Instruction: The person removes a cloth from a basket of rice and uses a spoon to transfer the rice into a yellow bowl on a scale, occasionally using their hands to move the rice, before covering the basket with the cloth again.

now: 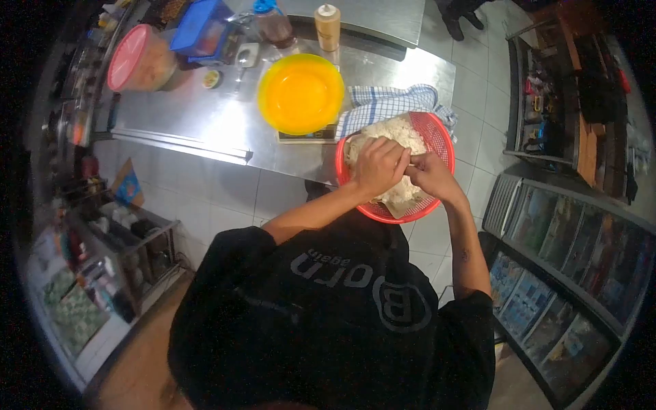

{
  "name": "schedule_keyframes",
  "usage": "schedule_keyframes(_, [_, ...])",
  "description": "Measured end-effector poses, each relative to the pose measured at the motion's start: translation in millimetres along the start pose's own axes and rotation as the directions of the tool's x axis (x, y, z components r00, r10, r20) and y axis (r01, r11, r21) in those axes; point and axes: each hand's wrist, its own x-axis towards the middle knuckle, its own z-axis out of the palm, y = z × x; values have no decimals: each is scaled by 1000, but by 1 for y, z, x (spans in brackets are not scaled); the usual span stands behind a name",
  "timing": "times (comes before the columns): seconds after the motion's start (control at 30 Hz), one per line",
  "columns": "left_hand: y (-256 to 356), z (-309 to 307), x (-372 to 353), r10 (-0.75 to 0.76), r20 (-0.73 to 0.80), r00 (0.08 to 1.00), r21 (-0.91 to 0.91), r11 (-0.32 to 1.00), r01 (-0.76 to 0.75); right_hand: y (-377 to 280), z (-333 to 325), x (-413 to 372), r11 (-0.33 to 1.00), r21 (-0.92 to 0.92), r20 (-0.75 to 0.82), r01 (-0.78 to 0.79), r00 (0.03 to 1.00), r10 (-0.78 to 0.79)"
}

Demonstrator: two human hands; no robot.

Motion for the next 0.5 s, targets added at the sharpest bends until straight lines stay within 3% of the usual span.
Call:
schedule_keyframes(0.13, [-35, -46, 37, 90, -154, 984, 97, 992, -75, -60, 3, 39, 992, -13, 18, 127, 992, -127])
schedule_keyframes(0.27, [-100, -80, 57, 71, -188, 980, 101, 993, -53, -107, 23, 110, 923, -216, 27, 319, 947, -321])
schedule_keyframes(0.33, [-131, -92, 60, -38, -134, 990, 117, 992, 54, -118, 42, 150, 926, -261, -20, 274, 957, -289])
schedule_keyframes(0.47, [-180, -102, 68, 113, -281, 953, 216, 975, -52, -133, 76, 187, 958, -167, -125, 235, 958, -257])
schedule_keyframes(0.5, [-184, -104, 69, 70, -305, 950, 194, 981, -10, -133, 83, 187, 916, -262, -197, 305, 912, -360])
